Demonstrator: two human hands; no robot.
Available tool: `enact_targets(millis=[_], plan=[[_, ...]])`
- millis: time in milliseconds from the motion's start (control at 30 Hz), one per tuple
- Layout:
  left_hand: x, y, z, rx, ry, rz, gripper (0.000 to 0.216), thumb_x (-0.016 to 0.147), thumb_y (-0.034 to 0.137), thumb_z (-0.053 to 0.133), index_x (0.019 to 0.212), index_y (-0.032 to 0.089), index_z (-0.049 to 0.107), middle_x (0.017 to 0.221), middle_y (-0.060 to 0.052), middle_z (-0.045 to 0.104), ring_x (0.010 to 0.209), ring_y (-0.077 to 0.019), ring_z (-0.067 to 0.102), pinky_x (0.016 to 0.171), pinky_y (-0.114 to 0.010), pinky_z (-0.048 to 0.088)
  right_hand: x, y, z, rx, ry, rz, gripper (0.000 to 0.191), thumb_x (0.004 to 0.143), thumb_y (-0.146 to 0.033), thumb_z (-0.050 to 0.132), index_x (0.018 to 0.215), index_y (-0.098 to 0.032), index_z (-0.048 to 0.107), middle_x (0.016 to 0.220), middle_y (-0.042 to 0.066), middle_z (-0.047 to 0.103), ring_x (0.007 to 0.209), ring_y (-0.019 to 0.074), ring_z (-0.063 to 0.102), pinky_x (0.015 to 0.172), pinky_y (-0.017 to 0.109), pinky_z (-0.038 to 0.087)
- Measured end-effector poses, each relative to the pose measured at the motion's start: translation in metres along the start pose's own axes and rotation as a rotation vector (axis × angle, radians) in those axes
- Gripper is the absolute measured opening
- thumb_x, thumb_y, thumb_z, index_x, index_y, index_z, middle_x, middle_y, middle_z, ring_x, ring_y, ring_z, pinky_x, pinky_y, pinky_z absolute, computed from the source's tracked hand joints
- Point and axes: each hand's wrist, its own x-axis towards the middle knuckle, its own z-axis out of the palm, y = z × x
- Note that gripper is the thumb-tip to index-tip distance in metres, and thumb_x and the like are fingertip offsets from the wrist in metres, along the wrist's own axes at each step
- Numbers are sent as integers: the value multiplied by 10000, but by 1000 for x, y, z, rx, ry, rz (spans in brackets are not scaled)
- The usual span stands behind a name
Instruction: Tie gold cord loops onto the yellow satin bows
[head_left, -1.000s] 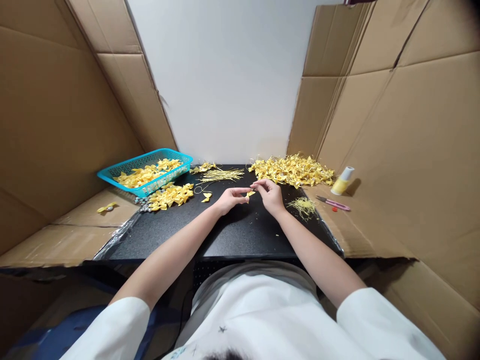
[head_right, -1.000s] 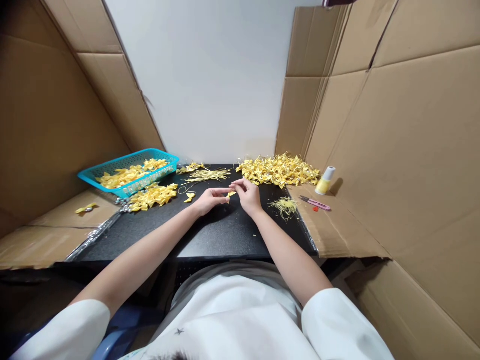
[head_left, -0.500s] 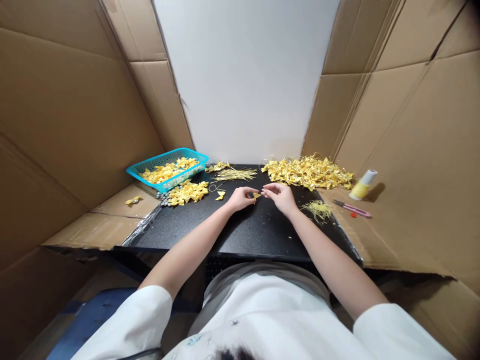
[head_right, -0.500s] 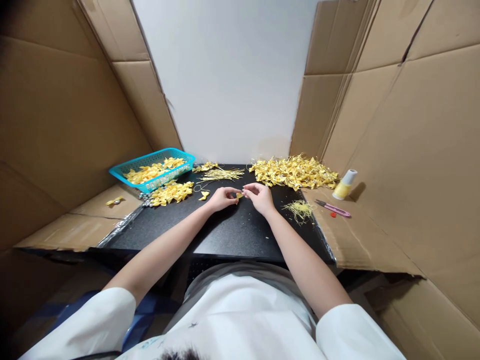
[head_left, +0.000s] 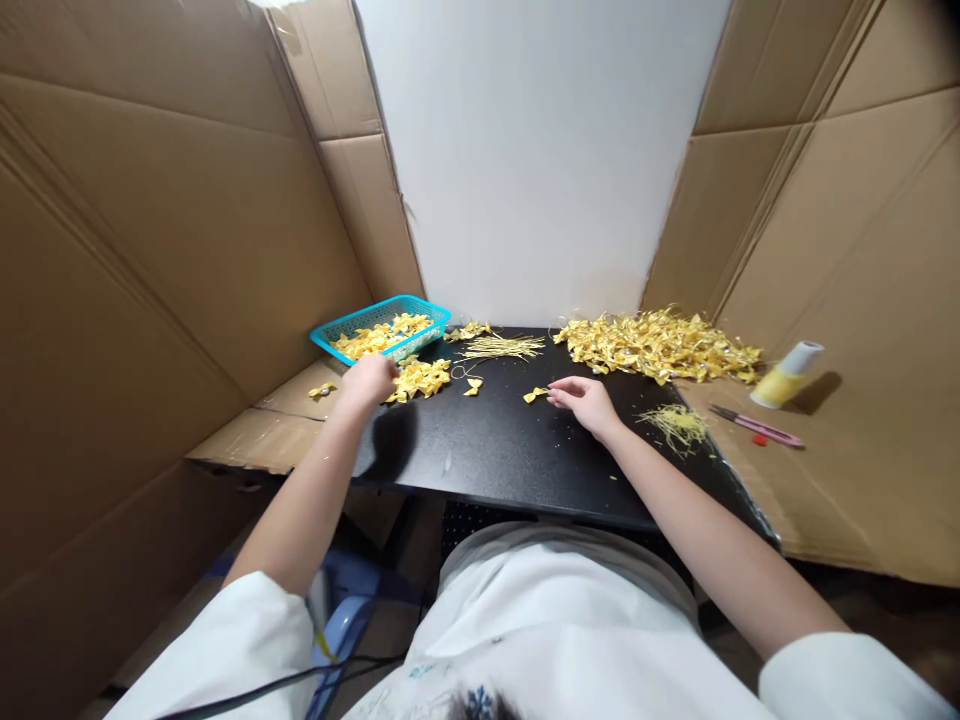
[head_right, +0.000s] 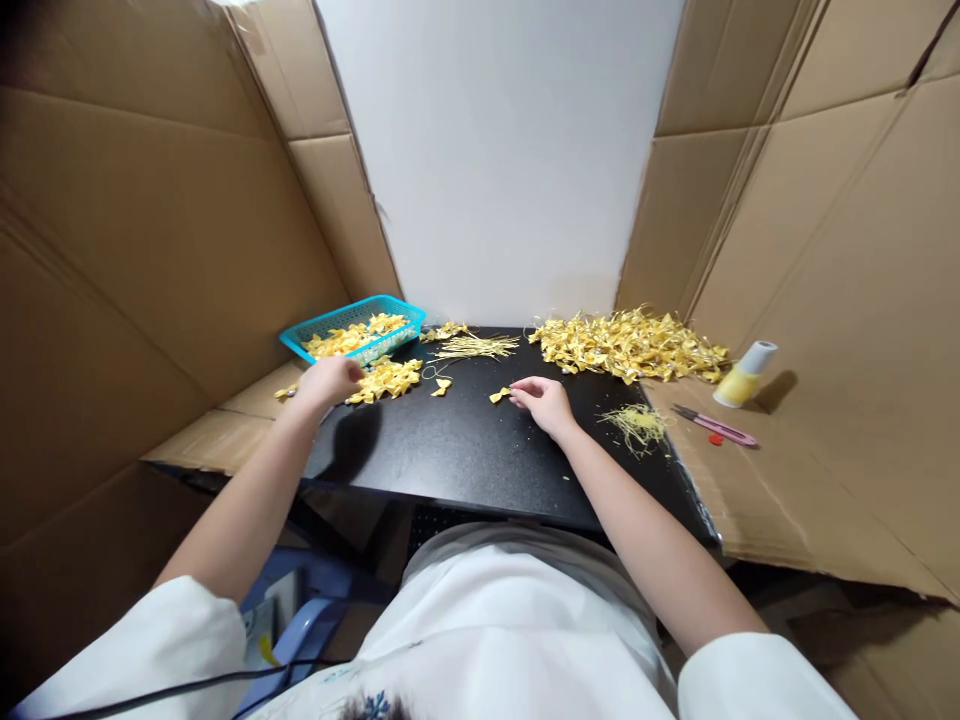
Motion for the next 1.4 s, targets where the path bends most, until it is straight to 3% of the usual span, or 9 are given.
enact_targets(millis=[167,400,633,767,867,900,1033,1133,1400], plan=[[-14,-56,-9,139,-46,-57,110,507,144,706,601,195,681,733,-92,726,803,-296,660,650,-282,449,-1,-2,1,1,-9,-4,393,465,-412,890,728,-160,744,670,49,736,597,178,701,632,338,610],[-8,-60,6,178,-37,2,33,585,179,638,580,199,664,754,-105,732,848,-302,665,684,-289,452,-2,-5,1,-9,5,-22,393,471,-442,881,718,-171,739,637,32,724,572,161,686,593,307,594],[-5,-67,-7,104,-1,-17,102,600,236,642,514,188,618,612,-79,686,791,-299,657,653,-287,449,-2,-5,2,-22,20,-39,384,486,-436,868,718,-161,733,628,35,714,554,155,668,589,313,580],[-17,-23,3,-131,-59,70,275,736,434,625,813,190,725,750,-42,733,746,-215,660,659,-261,475,-4,-9,5,-26,25,-54,376,477,-435,863,692,-159,724,588,23,695,528,147,647,572,306,569],[-28,49,34,-875,-317,249,369,642,456,774,845,151,735,706,-55,717,640,-164,617,654,-267,478,-6,-12,6,-30,32,-71,372,490,-449,851,693,-166,721,597,23,699,545,155,652,591,318,581],[-31,75,47,-1065,-336,271,380,592,432,822,810,131,739,677,-63,705,607,-151,592,643,-272,473,-6,-12,7,-31,39,-78,372,496,-459,845,694,-170,719,607,24,702,557,159,656,600,325,588],[-32,154,94,-1267,-343,305,470,545,492,835,838,139,734,772,-59,718,627,-126,576,677,-282,484,-5,-15,6,-35,88,-110,370,540,-497,810,704,-182,709,637,19,707,605,168,670,620,333,604],[-30,173,113,-1353,-394,309,479,530,479,845,847,137,738,790,-57,717,627,-116,571,693,-291,489,-3,-15,5,-45,117,-125,347,556,-492,796,689,-186,701,627,21,700,597,169,665,603,327,603],[-36,167,125,-1443,-428,259,444,532,442,855,839,140,746,796,-54,719,644,-106,573,697,-282,479,-3,-13,7,-63,126,-121,312,558,-463,782,653,-182,685,609,19,689,524,145,623,557,309,580]])
